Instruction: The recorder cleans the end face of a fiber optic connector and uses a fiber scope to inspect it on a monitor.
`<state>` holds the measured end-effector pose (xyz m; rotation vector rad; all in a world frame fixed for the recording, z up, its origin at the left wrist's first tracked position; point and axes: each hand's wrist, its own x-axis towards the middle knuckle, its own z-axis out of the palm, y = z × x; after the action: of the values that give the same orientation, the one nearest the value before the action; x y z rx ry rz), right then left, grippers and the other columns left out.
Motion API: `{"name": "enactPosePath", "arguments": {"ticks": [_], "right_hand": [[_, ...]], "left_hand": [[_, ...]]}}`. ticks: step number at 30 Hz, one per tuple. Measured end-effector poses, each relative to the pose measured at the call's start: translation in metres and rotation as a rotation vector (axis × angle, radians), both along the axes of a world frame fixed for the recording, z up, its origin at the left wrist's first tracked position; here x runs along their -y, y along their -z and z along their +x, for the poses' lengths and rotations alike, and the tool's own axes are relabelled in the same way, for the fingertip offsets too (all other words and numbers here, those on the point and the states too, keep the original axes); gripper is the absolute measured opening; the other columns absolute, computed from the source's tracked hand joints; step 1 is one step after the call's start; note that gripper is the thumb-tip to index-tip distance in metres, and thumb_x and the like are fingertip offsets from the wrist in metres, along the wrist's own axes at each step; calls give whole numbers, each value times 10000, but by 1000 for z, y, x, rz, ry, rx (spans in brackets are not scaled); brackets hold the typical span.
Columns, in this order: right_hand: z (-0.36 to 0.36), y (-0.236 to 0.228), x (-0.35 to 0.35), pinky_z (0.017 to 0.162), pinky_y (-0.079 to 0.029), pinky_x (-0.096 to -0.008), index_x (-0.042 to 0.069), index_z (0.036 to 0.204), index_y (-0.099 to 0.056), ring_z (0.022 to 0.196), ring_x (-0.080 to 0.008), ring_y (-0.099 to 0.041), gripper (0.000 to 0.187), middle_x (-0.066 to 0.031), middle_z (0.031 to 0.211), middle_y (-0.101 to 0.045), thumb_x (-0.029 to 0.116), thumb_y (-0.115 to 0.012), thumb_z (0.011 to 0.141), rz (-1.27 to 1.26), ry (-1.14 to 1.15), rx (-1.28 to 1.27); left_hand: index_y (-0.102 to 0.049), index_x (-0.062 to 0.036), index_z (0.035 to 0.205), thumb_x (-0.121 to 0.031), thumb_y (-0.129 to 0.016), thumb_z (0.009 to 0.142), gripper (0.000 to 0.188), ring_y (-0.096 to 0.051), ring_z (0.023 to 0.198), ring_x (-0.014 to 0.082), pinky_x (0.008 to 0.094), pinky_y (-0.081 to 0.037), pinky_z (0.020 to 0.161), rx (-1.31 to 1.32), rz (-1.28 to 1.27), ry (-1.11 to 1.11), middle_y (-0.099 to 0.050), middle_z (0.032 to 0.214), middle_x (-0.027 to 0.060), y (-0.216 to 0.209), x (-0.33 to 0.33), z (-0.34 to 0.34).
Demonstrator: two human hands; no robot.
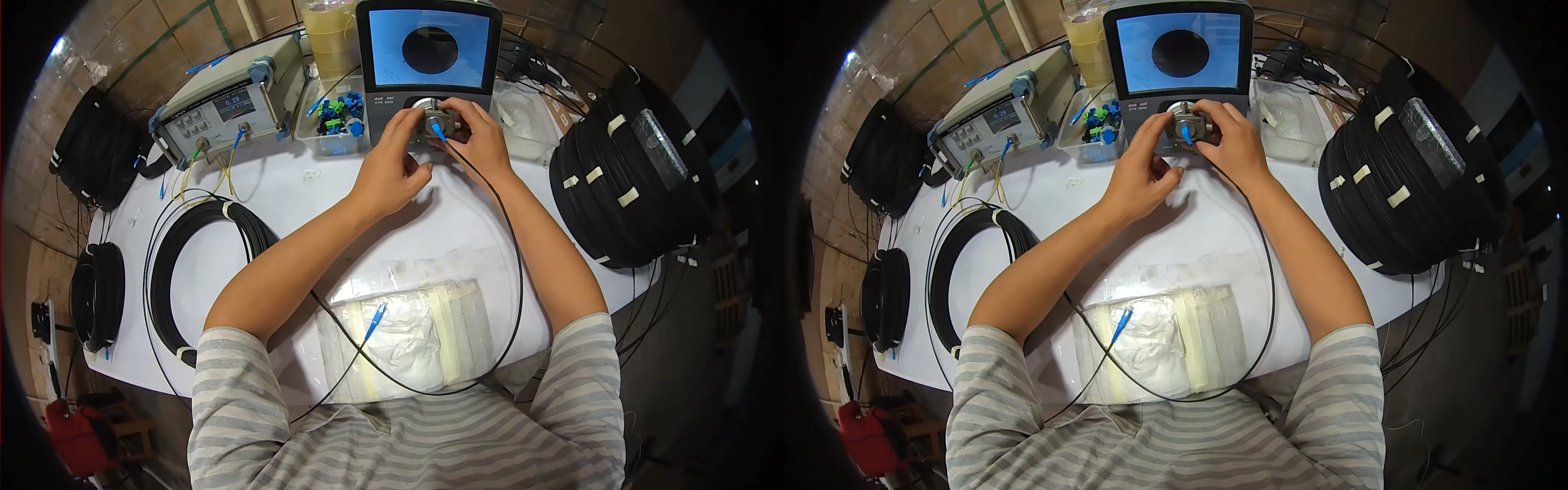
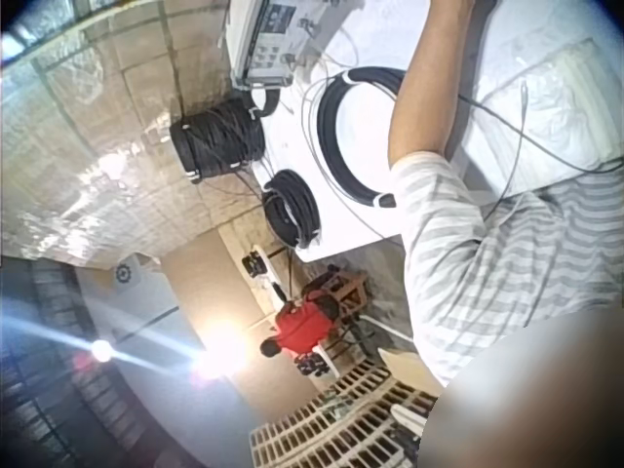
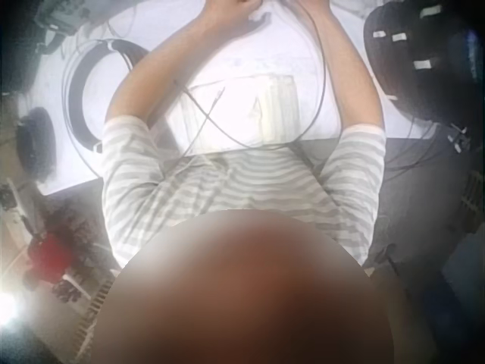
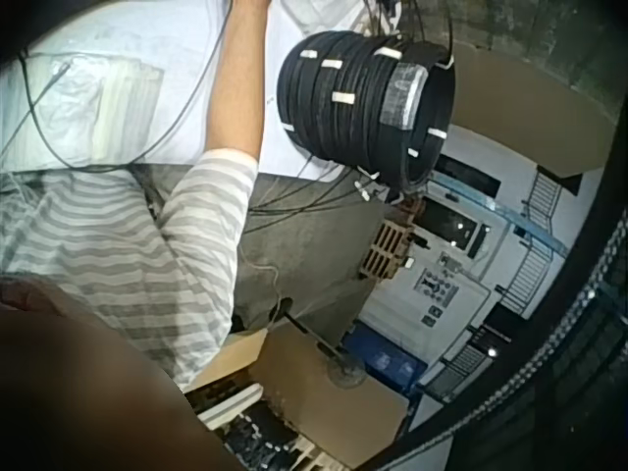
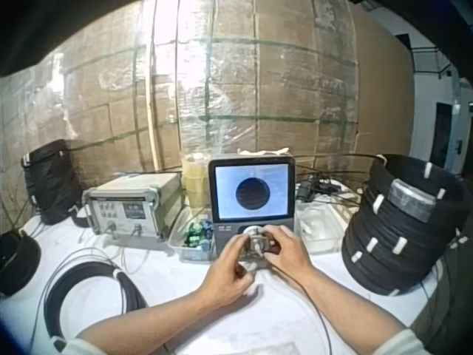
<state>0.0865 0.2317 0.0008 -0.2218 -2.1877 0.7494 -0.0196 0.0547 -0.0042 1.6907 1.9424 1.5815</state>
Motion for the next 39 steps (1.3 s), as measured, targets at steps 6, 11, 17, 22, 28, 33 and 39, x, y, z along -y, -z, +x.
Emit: {"name": "enactPosePath", "arguments": {"ticks": [6, 11, 17, 22, 28, 33, 39], "right_hand": [[1, -6, -4, 753, -562, -336, 129, 1260, -634, 863, -223, -692, 570, -78, 1037, -688, 2, -827, 739, -15, -50, 8], [3, -10, -2, 730, -547, -333, 137, 1260, -630, 792, -189, -667, 565, -73, 978, -690, -21, -798, 744, -45, -62, 55], [1, -11, -7, 684, -511, -327, 162, 1273, -620, 718, -160, -601, 585, -29, 794, -602, -13, -799, 744, -96, -39, 163], [1, -12, -10, 676, -491, -312, 181, 1302, -604, 696, -144, -564, 602, -2, 752, -542, 1, -791, 759, -146, -91, 182], [0, -12, -15, 686, -488, -302, 186, 1323, -599, 700, -134, -546, 617, 9, 752, -522, 3, -789, 765, -153, -117, 199], [1, -11, -13, 689, -486, -295, 185, 1327, -603, 705, -131, -538, 621, 9, 763, -514, -2, -786, 764, -159, -106, 217], [-1, -1, -9, 689, -480, -292, 175, 1318, -614, 703, -126, -525, 593, 9, 762, -508, -6, -772, 775, -204, -117, 141]], "left_hand": [[-327, -100, 1594, -33, -690, 839, 840, -653, 727, 140, 283, -558, 678, -2, 1, -14, -368, 1579, 136, 0, 0, 3], [-334, -98, 1589, -37, -693, 844, 829, -651, 726, 138, 283, -558, 678, -4, -9, -28, -359, 1580, 142, 1, 0, 2], [-338, -97, 1585, -40, -693, 846, 822, -650, 735, 138, 281, -560, 682, 6, -12, -36, -365, 1566, 145, 0, 0, 3], [-340, -86, 1579, -42, -693, 845, 816, -663, 750, 144, 283, -569, 690, -6, -10, -35, -379, 1540, 156, -1, 0, 1], [-336, -92, 1581, -46, -694, 845, 820, -667, 759, 147, 286, -572, 694, 26, -16, -18, -384, 1530, 157, -1, 0, 3], [-330, -98, 1586, -46, -698, 846, 828, -666, 765, 149, 287, -575, 699, 9, -35, -26, -379, 1534, 157, -2, 1, 2], [-301, -119, 1599, -49, -698, 841, 858, -702, 810, 202, 320, -593, 734, 3, -29, 1, -352, 1577, 156, 2, 2, -2]]}}
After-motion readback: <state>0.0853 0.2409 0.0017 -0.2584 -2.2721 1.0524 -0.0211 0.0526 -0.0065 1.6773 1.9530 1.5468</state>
